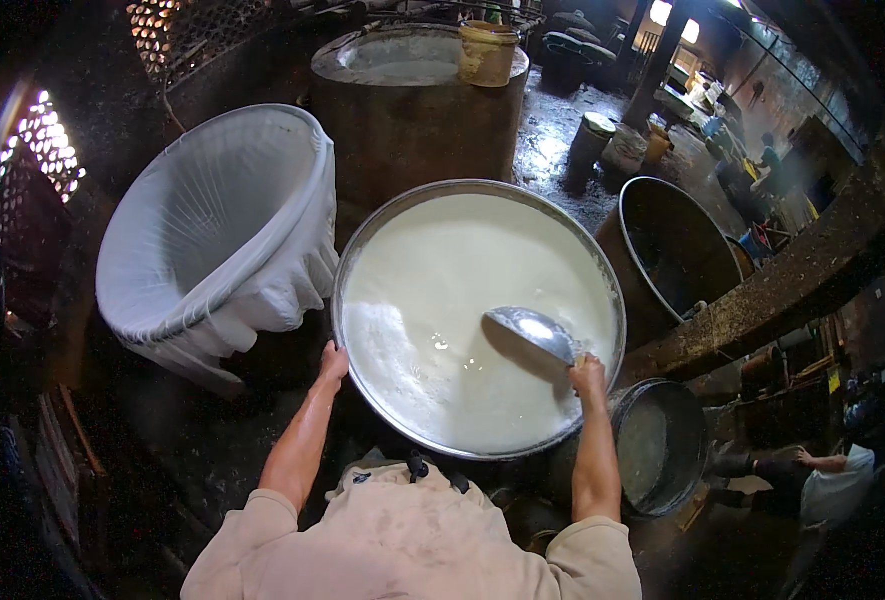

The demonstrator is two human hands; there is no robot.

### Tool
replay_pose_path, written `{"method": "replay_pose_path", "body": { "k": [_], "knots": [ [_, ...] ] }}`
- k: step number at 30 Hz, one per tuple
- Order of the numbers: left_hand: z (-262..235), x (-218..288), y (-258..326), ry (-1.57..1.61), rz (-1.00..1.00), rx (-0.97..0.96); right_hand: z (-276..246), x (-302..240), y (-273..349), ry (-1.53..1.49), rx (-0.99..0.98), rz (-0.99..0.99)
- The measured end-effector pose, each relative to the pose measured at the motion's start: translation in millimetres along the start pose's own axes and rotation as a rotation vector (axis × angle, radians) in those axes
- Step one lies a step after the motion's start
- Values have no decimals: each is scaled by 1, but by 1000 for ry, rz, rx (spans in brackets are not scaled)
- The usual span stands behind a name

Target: The person transfers liquid between large metal vats using a ladle and a handheld strainer. They stir the white liquid with the ladle and lift the strainer to separate solids from the liquid.

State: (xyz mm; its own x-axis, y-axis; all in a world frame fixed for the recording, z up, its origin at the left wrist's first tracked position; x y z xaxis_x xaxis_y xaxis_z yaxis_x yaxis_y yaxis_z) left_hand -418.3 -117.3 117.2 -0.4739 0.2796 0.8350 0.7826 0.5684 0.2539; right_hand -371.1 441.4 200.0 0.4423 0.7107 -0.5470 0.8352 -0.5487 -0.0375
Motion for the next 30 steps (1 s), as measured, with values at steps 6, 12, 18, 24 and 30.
{"method": "replay_pose_path", "body": {
  "k": [6, 12, 18, 24, 30],
  "knots": [
    [9, -3, -5, -34, -2, -37, 70, 20, 35, -37, -69, 20],
    [9, -9, -8, -32, -4, -95, 100, -35, 87, 23, -42, -129],
    [30, -37, -22, 26, -113, -247, 138, -45, 126, -101, -116, -55],
    [29, -33, -27, -87, -5, -251, 130, -105, 174, -334, -344, 219],
    [37, -50, -37, 42, 84, -208, 110, -166, 173, -384, -451, 191]
  ]
}}
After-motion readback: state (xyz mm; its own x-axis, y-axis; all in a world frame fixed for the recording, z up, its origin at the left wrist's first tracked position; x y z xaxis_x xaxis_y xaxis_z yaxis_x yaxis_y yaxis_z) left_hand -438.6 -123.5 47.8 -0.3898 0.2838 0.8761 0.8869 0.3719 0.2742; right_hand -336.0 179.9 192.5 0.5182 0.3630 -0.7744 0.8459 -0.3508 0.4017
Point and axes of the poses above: each hand's wrist, its own y-axis away from the middle knuckle, its own z-axis out of the palm, x = y × z, the point moved 10 cm from there along -y, towards the middle knuckle, and after that the axes turned 11 degrees about x, right-handed, at the moved point
